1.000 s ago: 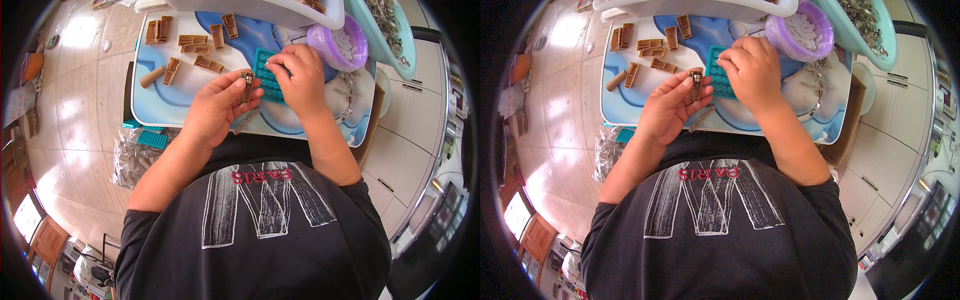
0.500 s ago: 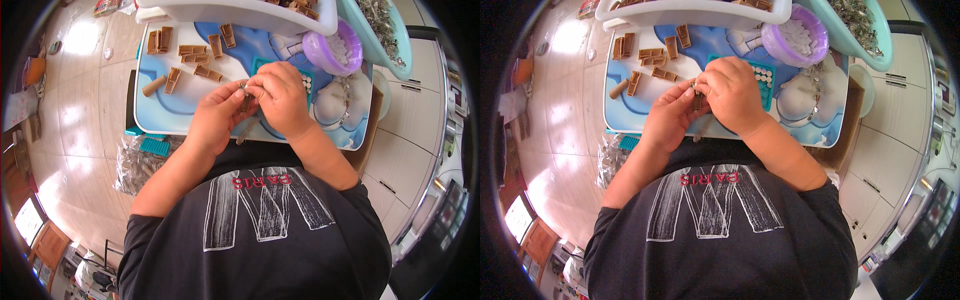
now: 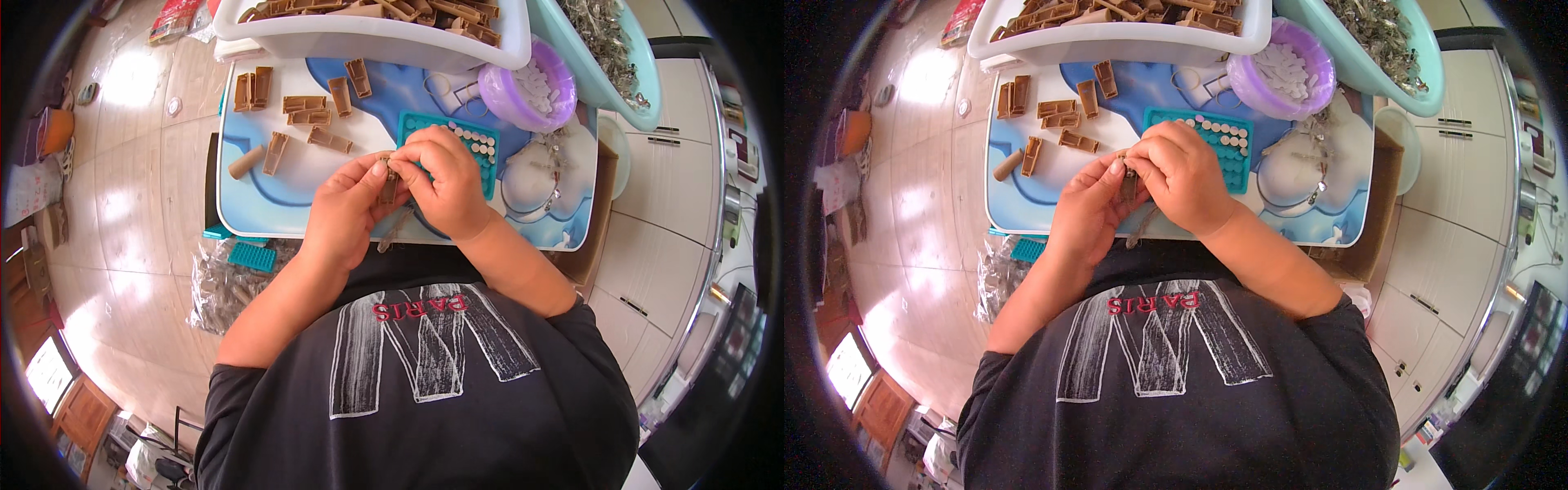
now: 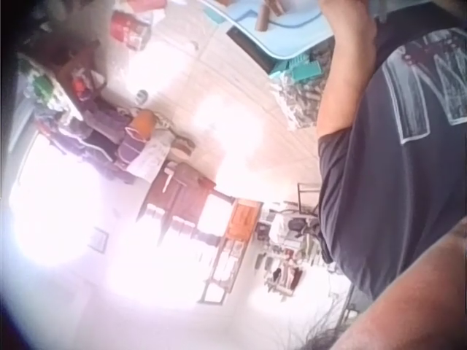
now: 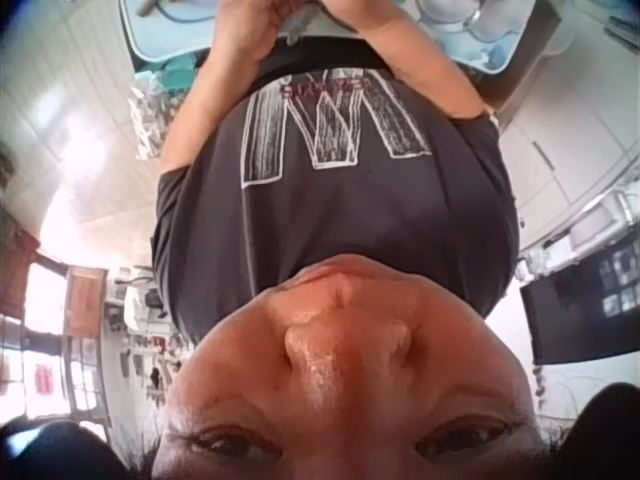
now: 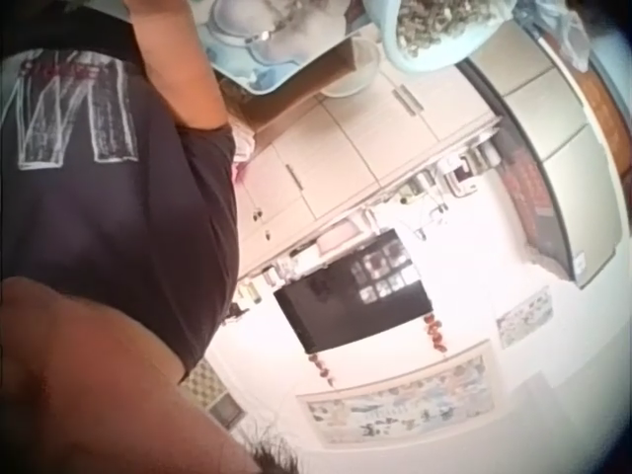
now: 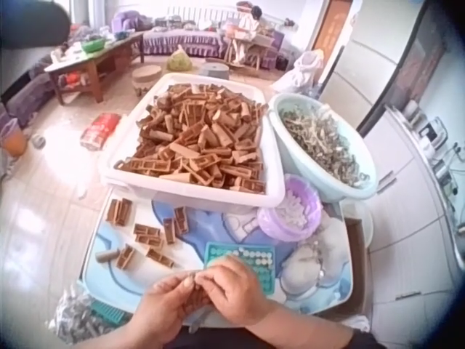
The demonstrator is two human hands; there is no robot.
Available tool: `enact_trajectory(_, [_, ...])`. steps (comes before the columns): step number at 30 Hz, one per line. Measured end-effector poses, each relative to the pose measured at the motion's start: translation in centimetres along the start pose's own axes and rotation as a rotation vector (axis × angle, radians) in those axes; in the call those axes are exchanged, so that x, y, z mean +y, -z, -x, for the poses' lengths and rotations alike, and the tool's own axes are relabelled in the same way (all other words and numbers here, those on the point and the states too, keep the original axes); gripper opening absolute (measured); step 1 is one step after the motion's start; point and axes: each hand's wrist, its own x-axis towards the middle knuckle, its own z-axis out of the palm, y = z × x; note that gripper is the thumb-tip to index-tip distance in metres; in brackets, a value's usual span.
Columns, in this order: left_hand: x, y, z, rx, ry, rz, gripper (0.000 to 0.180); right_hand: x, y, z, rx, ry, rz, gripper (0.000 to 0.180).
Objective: The person assembles small plastic components by hand, inserting circular inserts into rectangular tubes.
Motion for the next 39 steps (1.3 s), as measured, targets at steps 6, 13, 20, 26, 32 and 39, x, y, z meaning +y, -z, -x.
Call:
enact_trajectory(6, [0.2, -0.2, 0.1, 0.020, 0.011, -0.012, 0.027, 0.1, -0.3, 0.4, 0.019, -0.054, -0.076, 0.011])
enact_trajectory(13, [-0.3, 0.3, 0.0, -0.012, 0.006, -0.001, 0.026, -0.2, 0.1, 0.3, -0.015, -0.040, -0.072, 0.012])
enact_trajectory(20, [-0.4, 0.0, 0.0, 0.034, -0.045, 0.031, 0.024, -0.4, -0.7, 0.6, -0.023, 0.049, 0.129, 0.011])
enact_trajectory(26, [0.0, 0.2, 0.1, 0.063, -0.039, 0.047, 0.022, -0.8, -0.1, 0.2, -0.040, 0.149, 0.192, 0.015])
enact_trajectory(32, [0.2, 0.7, 0.2, 0.004, -0.010, 0.029, 0.024, 0.3, 0.2, -2.3, -0.014, -0.021, -0.007, 0.009])
enact_trajectory(39, [0.5, 0.3, -0.3, 0.062, 0.019, 0.102, 0.024, 0.2, -1.1, -2.5, -0.027, -0.099, -0.089, 0.008])
